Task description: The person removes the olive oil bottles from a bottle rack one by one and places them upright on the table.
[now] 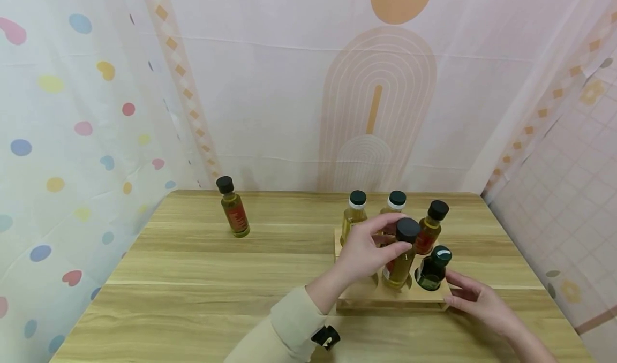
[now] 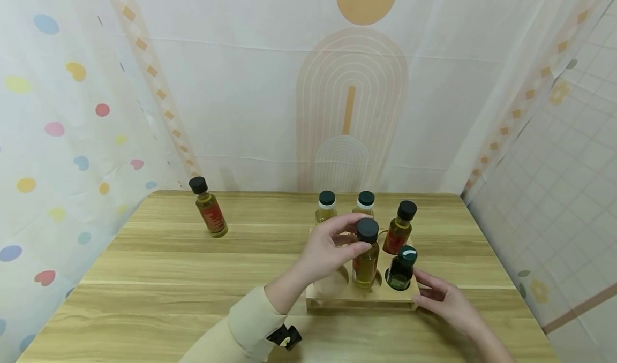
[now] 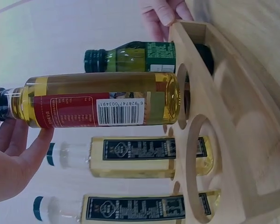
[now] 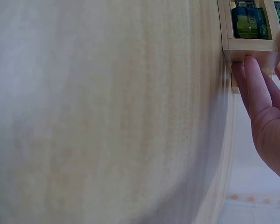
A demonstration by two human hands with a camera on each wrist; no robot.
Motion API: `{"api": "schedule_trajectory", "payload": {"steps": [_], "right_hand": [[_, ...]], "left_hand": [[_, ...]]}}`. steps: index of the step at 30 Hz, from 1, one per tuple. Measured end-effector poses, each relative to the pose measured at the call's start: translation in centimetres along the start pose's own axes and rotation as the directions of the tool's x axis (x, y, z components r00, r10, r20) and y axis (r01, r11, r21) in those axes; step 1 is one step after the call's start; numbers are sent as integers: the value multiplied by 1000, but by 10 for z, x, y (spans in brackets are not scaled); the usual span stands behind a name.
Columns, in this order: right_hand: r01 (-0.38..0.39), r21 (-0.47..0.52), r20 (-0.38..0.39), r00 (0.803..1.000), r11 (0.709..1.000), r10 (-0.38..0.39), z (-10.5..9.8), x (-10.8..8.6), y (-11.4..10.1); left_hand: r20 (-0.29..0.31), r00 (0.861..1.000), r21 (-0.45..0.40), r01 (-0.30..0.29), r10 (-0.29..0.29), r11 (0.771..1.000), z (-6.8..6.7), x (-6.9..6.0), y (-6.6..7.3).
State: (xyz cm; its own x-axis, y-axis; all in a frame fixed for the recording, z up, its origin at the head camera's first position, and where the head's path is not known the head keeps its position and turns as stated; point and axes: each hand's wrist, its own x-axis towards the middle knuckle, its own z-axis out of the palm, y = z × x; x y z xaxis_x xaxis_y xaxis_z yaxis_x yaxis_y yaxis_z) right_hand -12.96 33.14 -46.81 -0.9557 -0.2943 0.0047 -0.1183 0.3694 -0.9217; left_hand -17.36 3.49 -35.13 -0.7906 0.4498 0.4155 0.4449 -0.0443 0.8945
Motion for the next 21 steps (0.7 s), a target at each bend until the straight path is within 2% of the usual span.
{"api": "schedule_trajectory", "payload": {"steps": [11,15,21], "right_hand": [[6,2,4,1000,1000,-6,0,0,0],[-14,-7,4,1000,1000,14,0,0,0],[-43,-21,8,999,999,43,0,-1,-2]], "left_hand": [[-50,999,-13,-23,22,1000,-24,-6,-3],[-73,997,12,-26,27,1000,-37,-10,-6],[-144,989,14,-28,29,1000,-61,-17,-10]]}}
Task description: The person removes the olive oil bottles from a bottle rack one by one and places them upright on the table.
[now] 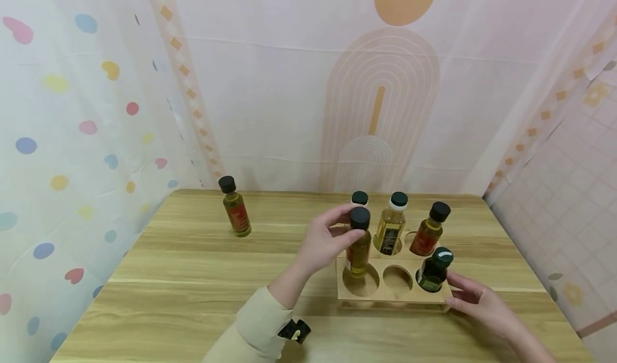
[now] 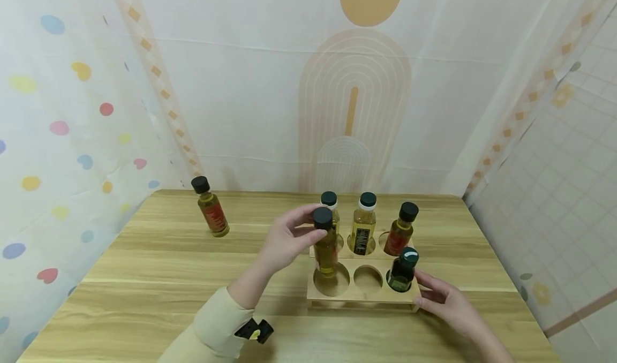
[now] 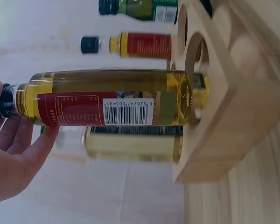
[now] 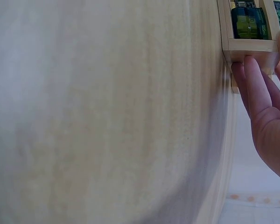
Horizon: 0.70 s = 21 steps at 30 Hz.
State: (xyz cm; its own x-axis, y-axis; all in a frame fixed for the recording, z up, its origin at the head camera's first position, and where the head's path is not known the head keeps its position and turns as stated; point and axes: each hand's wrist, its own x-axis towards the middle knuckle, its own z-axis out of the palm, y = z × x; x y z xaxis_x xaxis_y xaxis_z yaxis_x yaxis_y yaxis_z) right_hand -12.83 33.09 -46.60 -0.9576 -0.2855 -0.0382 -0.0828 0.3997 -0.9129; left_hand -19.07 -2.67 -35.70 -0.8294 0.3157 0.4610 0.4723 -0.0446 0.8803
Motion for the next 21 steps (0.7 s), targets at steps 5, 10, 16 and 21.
{"api": "schedule_trajectory", "payload": {"steps": [5,10,16,21], "right_hand": [[-7,-1,3,1000,1000,7,0,0,-1],[-2,3,-3,1000,1000,2,0,0,0],[0,11,-7,1000,1000,0,0,0,0],[-2,21,-22,1000,1000,3,1,-1,-1]], "left_hand": [[-67,998,28,-9,11,1000,-24,-3,0],[-140,990,101,29,-15,994,-49,-8,-3],[-223,974,144,73,-40,987,-74,-21,-13],[-294,954,176,106,-51,979,-93,-31,-25]]}}
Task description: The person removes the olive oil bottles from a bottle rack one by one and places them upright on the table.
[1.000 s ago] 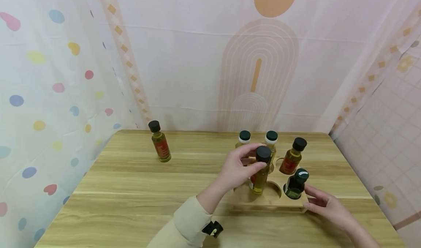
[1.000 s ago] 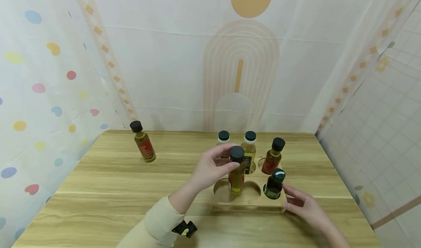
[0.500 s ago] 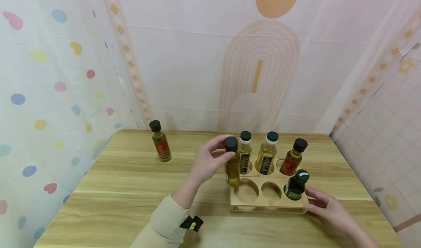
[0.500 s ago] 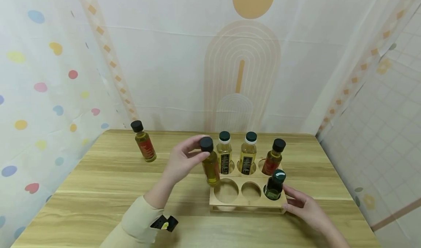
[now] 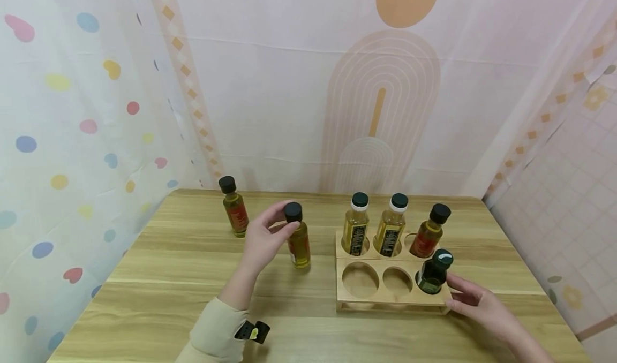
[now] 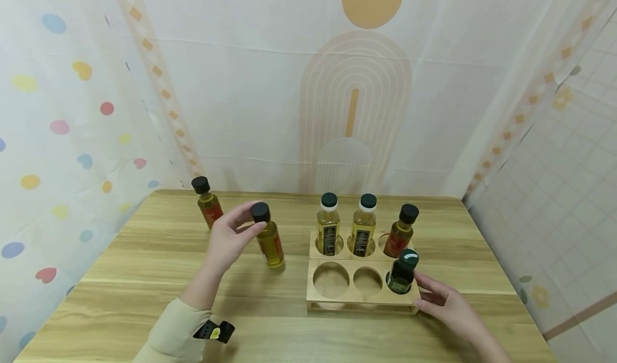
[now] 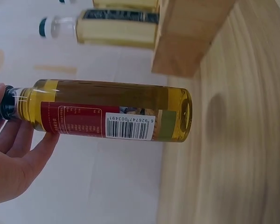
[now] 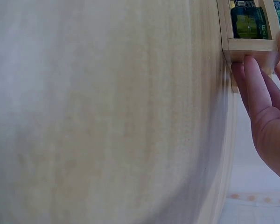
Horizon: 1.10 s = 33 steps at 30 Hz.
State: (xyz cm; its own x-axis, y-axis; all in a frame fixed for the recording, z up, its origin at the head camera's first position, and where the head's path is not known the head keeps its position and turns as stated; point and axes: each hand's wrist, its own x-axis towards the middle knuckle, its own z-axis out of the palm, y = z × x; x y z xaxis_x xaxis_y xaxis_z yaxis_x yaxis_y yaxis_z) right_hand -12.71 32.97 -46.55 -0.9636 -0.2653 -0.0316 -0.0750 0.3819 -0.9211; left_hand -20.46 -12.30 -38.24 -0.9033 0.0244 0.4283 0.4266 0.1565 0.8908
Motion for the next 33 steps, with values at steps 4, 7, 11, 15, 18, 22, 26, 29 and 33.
{"api": "schedule_trajectory", "payload": {"steps": [4,7,11,15,18,22,26,29,33], "right_hand": [[-1,3,-3,1000,1000,1,0,0,0],[-1,7,-5,1000,1000,1,0,0,0],[16,13,1,1000,1000,-16,1,0,1],[34,29,8,999,999,-34,0,-1,4],[38,28,4,999,999,-38,0,-1,5],[52,13,9,999,999,-52,0,-1,4],[47,4,10,999,999,-47,0,-1,3],[42,-1,14,999,999,-42,0,-1,2],[39,16,23,999,999,-40,-1,0,3]], "left_hand": [[-56,998,28,21,-19,999,-15,-1,-10],[-91,995,31,38,-35,999,-27,-1,-15],[-143,987,59,77,-68,995,-45,-3,-19],[-213,972,97,127,-104,987,-64,-5,-22],[-258,957,94,159,-130,983,-76,-5,-23],[-305,941,94,183,-147,979,-88,-4,-25],[-344,928,96,190,-147,977,-97,-2,-27],[-361,920,100,202,-154,974,-102,-1,-28],[-377,910,102,227,-174,968,-106,1,-27]]}}
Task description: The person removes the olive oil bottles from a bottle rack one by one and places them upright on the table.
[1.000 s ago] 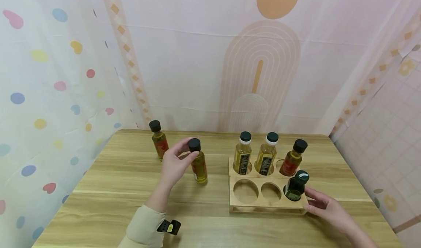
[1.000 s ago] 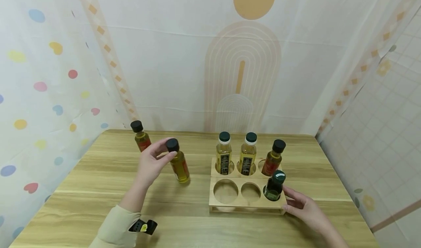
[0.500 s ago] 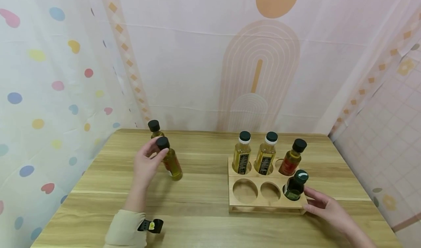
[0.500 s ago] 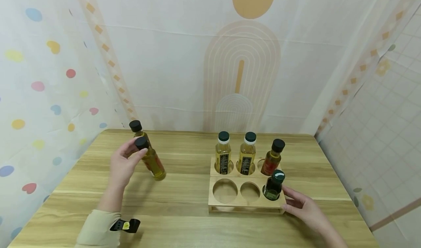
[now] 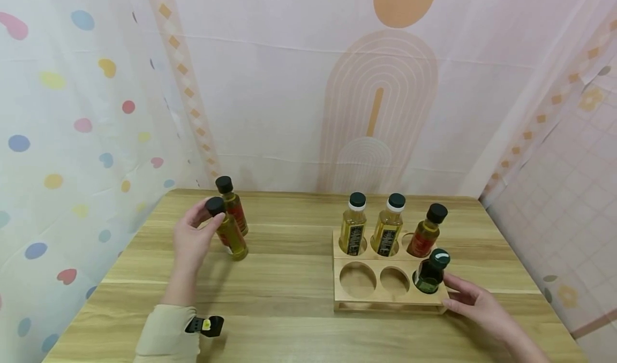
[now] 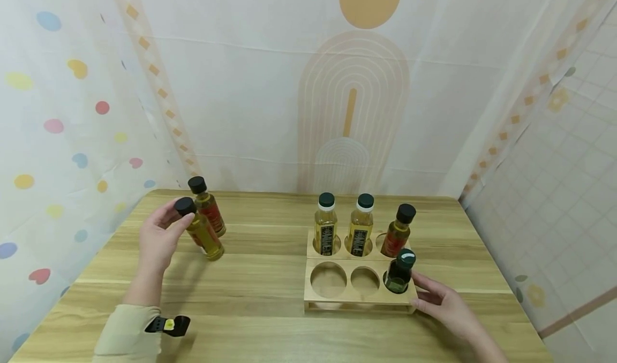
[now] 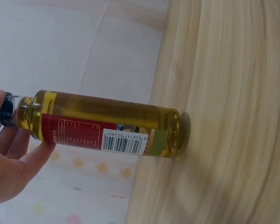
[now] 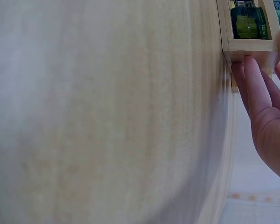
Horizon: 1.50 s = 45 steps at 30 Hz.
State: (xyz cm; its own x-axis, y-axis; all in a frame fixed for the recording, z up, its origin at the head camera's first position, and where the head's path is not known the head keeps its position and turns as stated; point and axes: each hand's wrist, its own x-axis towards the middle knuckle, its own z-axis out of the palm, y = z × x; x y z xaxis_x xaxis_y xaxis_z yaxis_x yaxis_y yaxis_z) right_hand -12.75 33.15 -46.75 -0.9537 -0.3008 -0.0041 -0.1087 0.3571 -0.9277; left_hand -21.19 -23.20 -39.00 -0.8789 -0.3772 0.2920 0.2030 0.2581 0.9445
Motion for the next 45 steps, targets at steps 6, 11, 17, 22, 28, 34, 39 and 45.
{"api": "schedule_trajectory", "payload": {"steps": [6,11,17,22,28,34,39,45], "right_hand": [[32,14,8,999,999,-32,0,1,2],[26,11,6,1000,1000,-26,0,0,1],[25,28,17,1000,999,-26,0,1,0],[37,8,11,999,999,-37,0,1,1],[39,9,7,999,999,-39,0,1,1],[39,16,-7,999,999,-39,0,0,3],[36,23,-6,999,999,-35,0,0,3],[26,12,2,1000,1000,-26,1,1,2]], "left_hand": [[-12,1000,10,4,-3,1000,-4,6,0],[-16,1000,46,1,-1,999,-7,11,-2],[-21,1000,75,12,-11,997,-8,12,-2],[-23,1000,79,21,-20,997,-7,13,-2],[-19,1000,78,27,-25,997,-7,14,-4],[-19,1000,85,23,-21,996,-6,14,-5],[2,1000,110,30,-30,994,-6,16,-5],[28,999,132,26,-29,991,-7,16,-8]]}}
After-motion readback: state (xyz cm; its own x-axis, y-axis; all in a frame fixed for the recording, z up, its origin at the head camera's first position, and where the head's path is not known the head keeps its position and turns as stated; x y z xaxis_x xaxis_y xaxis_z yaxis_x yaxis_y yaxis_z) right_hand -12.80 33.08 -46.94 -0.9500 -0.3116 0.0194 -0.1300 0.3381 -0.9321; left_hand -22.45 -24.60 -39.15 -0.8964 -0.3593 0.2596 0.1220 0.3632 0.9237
